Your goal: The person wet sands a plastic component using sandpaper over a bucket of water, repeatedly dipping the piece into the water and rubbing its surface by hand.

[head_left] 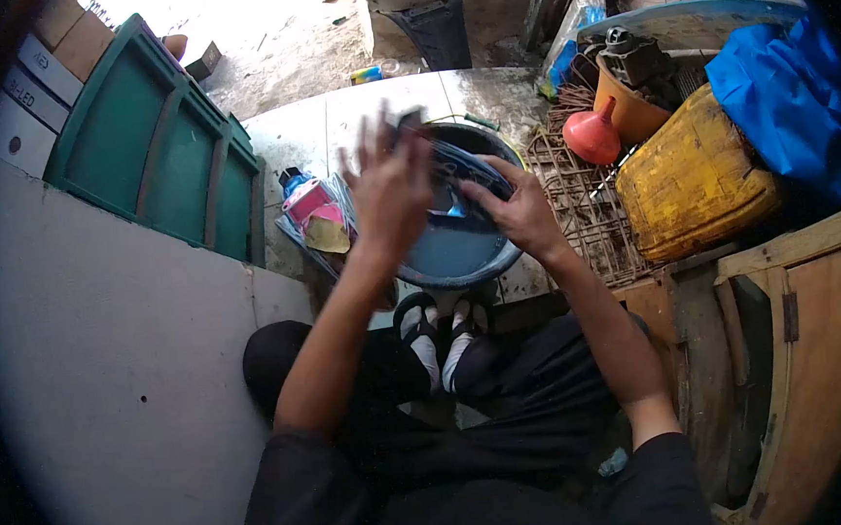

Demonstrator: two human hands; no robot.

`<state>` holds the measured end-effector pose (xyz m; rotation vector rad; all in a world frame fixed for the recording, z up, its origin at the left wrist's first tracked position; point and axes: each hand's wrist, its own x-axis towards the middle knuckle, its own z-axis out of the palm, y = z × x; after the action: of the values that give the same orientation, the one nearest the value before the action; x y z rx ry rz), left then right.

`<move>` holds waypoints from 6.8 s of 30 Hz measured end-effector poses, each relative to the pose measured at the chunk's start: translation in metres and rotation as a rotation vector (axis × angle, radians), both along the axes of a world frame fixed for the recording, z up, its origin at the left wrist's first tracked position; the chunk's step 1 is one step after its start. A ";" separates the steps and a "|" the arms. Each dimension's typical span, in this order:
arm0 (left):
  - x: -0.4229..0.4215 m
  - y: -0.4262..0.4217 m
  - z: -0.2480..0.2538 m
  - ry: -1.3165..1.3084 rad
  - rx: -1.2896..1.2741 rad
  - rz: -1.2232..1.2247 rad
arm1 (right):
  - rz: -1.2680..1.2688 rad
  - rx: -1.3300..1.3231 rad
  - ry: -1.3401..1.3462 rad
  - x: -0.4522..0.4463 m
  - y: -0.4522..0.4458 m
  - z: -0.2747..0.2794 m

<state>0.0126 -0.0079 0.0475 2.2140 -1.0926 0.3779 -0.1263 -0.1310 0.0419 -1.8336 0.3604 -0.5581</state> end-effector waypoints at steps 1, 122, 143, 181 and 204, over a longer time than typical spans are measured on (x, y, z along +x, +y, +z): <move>0.013 -0.001 -0.002 0.036 0.030 0.105 | 0.030 0.113 0.023 0.000 0.001 0.005; -0.001 -0.009 -0.033 0.990 -0.243 -0.551 | -0.120 0.695 -0.187 0.001 0.073 -0.021; -0.034 0.005 -0.036 0.634 -0.061 -0.508 | -0.169 0.644 -0.213 0.014 0.069 -0.047; -0.013 -0.009 -0.040 0.777 -0.211 -0.494 | -0.093 0.646 -0.103 0.006 0.073 -0.031; -0.010 -0.006 0.003 1.116 -0.276 -0.413 | -0.077 0.706 -0.211 0.004 0.071 -0.028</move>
<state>0.0022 -0.0137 0.0502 1.4817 -0.7346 -0.7618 -0.1223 -0.0601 0.0144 -1.0771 0.4198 -0.5788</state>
